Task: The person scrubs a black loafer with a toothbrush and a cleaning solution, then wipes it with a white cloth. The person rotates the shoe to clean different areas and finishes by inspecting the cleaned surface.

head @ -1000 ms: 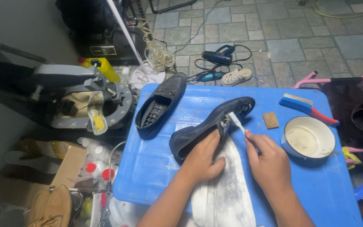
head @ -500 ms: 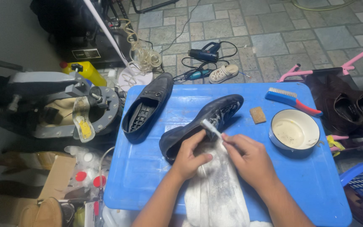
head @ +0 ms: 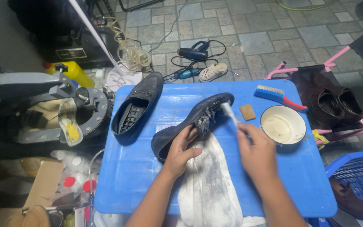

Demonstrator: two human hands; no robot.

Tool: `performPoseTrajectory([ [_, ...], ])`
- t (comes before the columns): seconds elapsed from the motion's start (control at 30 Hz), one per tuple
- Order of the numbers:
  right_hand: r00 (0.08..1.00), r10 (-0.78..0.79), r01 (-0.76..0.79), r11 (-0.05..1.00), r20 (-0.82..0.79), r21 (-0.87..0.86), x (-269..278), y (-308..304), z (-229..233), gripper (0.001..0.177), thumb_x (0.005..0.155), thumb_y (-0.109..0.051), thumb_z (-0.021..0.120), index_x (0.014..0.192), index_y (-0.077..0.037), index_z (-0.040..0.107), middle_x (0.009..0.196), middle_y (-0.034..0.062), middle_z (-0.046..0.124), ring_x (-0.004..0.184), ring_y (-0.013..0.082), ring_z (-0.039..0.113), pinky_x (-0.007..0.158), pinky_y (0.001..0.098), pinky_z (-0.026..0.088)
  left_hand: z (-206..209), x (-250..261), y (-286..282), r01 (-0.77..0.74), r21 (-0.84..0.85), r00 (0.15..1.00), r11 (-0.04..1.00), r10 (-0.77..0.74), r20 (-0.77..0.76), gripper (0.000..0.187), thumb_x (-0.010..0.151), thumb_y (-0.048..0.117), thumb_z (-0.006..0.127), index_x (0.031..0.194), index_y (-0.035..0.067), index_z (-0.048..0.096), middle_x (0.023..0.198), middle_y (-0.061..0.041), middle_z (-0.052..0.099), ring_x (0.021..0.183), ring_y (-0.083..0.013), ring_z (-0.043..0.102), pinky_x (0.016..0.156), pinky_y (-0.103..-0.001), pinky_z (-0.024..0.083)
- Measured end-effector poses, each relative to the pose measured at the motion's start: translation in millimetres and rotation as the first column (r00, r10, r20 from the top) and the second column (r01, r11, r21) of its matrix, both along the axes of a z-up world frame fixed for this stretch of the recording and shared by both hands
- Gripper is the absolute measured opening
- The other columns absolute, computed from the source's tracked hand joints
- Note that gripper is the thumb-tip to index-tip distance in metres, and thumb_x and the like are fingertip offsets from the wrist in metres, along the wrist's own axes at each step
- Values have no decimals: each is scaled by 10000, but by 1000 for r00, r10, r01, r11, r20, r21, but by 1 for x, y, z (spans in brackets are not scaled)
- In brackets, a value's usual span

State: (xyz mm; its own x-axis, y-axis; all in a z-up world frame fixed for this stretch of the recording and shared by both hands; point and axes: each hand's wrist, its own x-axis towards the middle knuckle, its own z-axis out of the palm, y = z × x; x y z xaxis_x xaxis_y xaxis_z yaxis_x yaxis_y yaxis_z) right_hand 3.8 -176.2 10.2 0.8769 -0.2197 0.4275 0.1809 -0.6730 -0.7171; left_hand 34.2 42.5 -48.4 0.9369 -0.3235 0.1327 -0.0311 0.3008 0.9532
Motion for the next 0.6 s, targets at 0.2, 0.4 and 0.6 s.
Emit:
performPoseTrajectory([
  [0.2, 864, -276, 220, 959, -421, -178, -21, -76, 51, 291, 924, -253, 709, 1198, -178, 772, 833, 178, 747, 723, 336, 676, 712, 415, 540, 4, 0, -4, -35, -52, 999, 998, 34, -30, 778, 842, 239, 672, 1516, -60, 424, 1432, -202, 566, 1370, -316, 515, 1181, -401, 354],
  [0.4, 777, -369, 145, 894, -510, -425, -4, -104, 54, 268, 888, -281, 689, 1109, -169, 792, 954, 194, 751, 932, 388, 699, 852, 467, 543, -6, -9, -10, -70, 15, 994, 997, 68, 90, 725, 870, 232, 698, 1481, -80, 463, 1492, -159, 531, 1414, -247, 473, 1206, -356, 301],
  [0.6, 779, -357, 98, 881, -516, -463, 4, -109, 47, 257, 880, -309, 703, 1068, -179, 819, 1120, 182, 657, 993, 391, 681, 877, 468, 537, 2, -13, -14, -110, 302, 967, 947, 33, 251, 737, 875, 280, 725, 1478, -70, 484, 1438, -194, 578, 1352, -269, 530, 1165, -365, 370],
])
